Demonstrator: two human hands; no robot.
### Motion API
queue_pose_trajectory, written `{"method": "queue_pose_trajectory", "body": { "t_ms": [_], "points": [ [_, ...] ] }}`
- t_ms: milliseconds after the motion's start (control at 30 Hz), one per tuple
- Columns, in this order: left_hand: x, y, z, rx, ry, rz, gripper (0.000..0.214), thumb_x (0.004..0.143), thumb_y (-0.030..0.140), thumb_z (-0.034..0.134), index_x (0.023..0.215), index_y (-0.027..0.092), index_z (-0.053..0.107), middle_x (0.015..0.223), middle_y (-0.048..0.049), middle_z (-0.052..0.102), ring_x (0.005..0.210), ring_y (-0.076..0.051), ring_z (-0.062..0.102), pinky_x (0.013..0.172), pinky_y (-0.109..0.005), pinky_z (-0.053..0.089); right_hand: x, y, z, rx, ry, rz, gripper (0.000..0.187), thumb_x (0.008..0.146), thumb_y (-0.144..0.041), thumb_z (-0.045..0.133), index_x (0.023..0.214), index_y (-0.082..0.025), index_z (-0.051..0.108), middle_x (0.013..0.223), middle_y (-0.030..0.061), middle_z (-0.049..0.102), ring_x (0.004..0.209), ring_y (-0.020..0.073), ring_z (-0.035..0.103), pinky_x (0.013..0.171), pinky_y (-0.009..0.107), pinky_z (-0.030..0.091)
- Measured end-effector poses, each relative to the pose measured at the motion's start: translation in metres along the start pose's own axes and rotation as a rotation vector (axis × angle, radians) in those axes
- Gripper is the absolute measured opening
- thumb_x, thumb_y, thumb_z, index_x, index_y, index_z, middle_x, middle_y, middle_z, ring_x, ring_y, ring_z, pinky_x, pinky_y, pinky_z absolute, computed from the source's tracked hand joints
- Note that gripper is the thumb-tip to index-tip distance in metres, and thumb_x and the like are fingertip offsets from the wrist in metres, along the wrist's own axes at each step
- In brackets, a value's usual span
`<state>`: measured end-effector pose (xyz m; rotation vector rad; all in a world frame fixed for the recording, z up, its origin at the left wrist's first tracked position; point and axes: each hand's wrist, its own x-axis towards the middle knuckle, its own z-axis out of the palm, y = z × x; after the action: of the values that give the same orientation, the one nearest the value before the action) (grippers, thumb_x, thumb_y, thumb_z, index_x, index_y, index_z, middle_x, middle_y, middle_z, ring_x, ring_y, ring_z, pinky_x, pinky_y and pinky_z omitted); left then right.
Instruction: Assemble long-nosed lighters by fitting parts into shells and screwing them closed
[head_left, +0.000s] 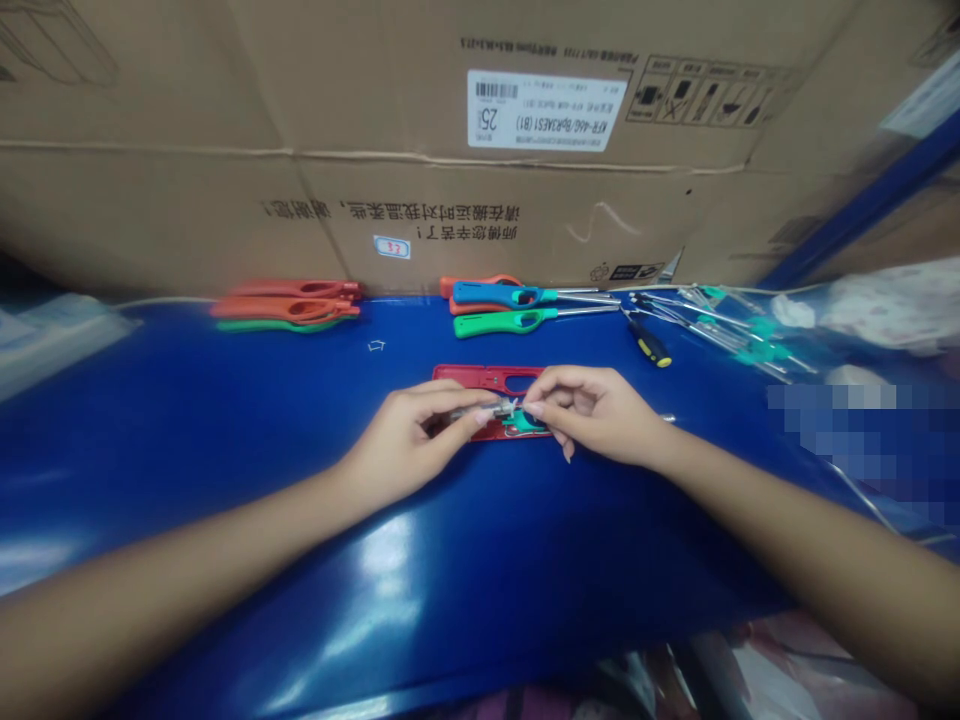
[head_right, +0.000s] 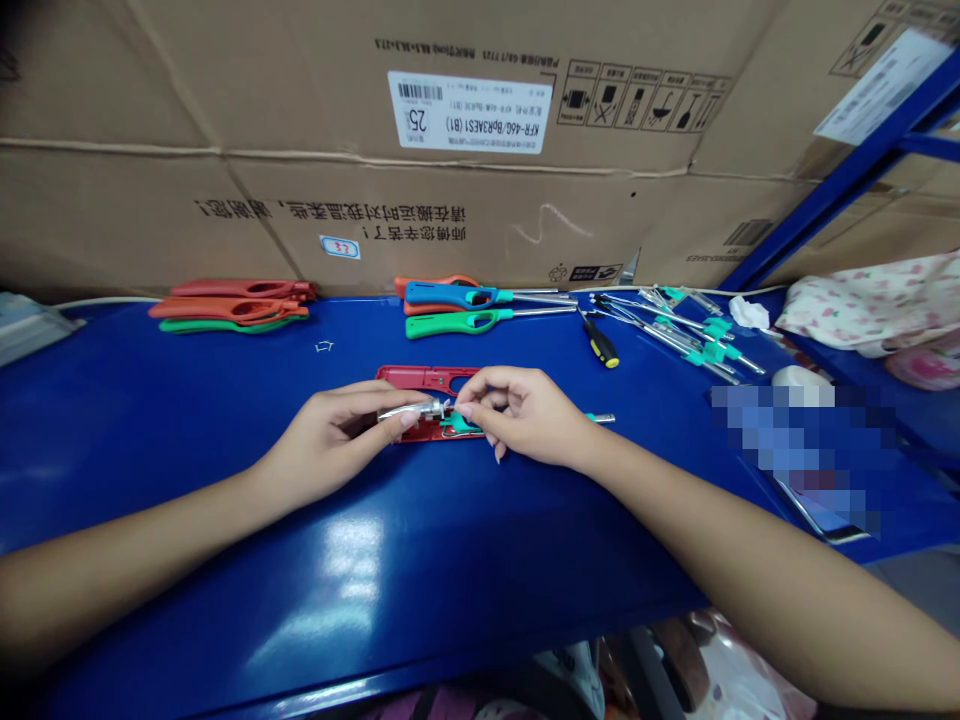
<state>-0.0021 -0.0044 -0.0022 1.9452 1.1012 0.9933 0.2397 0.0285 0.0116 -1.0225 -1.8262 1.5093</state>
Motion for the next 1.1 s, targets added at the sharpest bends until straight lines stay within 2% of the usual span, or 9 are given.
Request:
{"method": "queue_pose_trajectory", "body": {
  "t_ms": [1100],
  "points": [
    [-0.0003,-0.0006,0.0006,0.024,-0.026,0.027,0.024,0.095,0.032,0.065,0.114,0.022,0.077,0.101,-0.0043,0.076,0.086,-0.015,0.069,0.076,-0.024,0.052,-0.0012,0.0008,0.0040,-0.032,0.018,-0.025,0.027,0.087,-0.040,0.070,0.093,-0.014,0.065,0.058,-0.0047,0.055,0.045,0.0078,0.054,0.041,0.019,0.051]
  ]
}}
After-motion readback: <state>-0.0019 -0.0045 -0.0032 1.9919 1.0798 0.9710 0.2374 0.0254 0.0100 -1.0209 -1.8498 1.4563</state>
